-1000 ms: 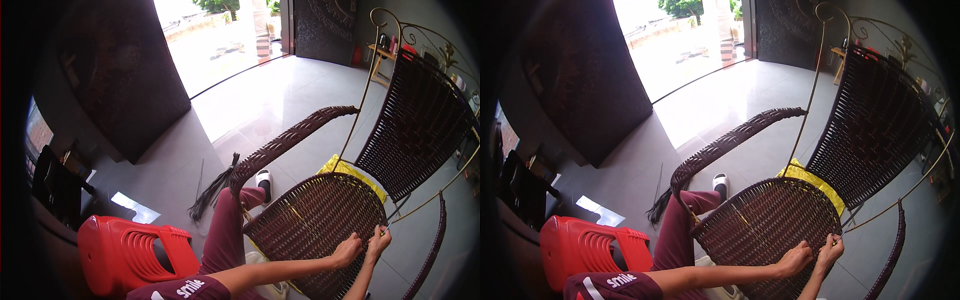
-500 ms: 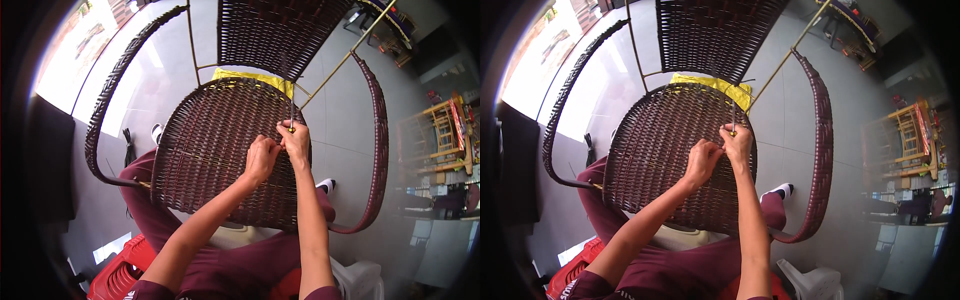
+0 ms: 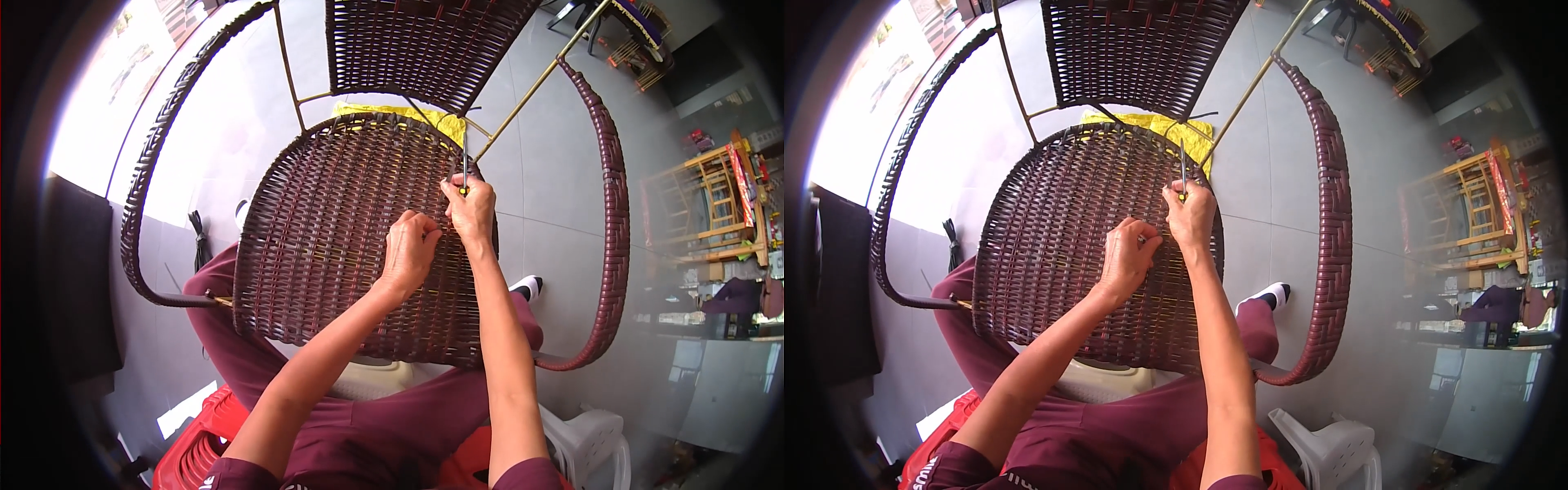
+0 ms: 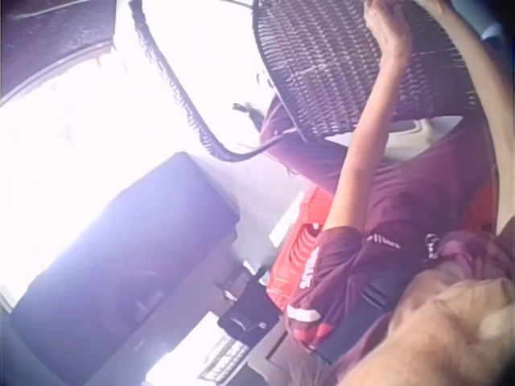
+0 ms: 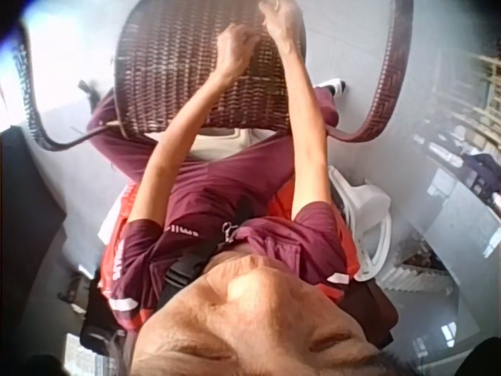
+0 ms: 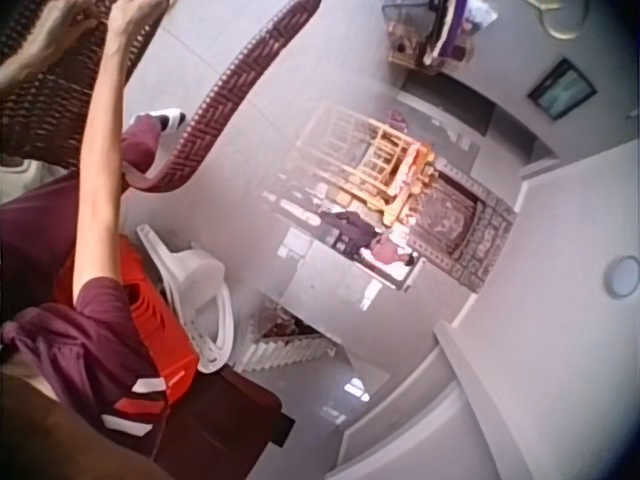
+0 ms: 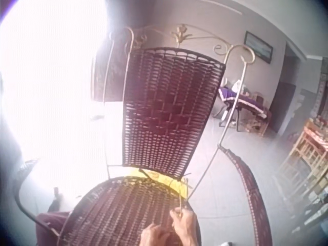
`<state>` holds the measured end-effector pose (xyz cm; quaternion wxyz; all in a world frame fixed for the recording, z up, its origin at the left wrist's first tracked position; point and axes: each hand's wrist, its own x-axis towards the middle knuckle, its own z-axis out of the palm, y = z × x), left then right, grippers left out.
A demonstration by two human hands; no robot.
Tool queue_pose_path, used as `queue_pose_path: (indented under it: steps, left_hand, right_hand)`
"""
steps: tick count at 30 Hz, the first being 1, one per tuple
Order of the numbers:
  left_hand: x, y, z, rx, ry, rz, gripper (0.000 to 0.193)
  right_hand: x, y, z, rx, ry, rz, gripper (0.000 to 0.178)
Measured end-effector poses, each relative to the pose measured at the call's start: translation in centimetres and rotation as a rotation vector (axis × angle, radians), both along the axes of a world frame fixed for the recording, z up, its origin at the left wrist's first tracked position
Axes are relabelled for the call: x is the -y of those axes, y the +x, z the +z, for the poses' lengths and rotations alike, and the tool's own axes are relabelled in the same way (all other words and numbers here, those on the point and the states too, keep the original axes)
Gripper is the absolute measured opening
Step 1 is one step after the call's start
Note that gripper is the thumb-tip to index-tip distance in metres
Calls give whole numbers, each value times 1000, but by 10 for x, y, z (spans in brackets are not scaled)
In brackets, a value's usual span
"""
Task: The person repairs a woven chair by inserting new strands of material into the existing weave using a screwdriver to pry open gaps and then tightening the connections.
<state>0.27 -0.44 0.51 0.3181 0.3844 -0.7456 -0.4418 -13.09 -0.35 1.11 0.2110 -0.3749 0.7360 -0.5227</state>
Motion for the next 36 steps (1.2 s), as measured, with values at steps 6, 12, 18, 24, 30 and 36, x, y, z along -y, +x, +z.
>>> queue_pose_path:
  steps: [6,12,18,24,30,36]
  left_hand:
    - [7,-10,6,78,-23,100,18]
    - [16,-13,6,176,1,87,23]
    - [29,-4,20,94,239,-15,18]
    - [26,17,14,-26,86,-15,12]
    - [14,19,4,9,-295,-110,33]
    - [6,15,1,216,-388,-178,42]
  right_hand:
    - [13,-7,11,-22,-21,-35,18]
    - [20,-9,13,-51,-95,-78,18]
    - [25,-7,20,-58,-114,-83,15]
    - [22,-12,20,46,-155,-70,16]
    - [28,-7,23,11,-134,-53,15]
    - [36,-15,7,-141,-155,-40,15]
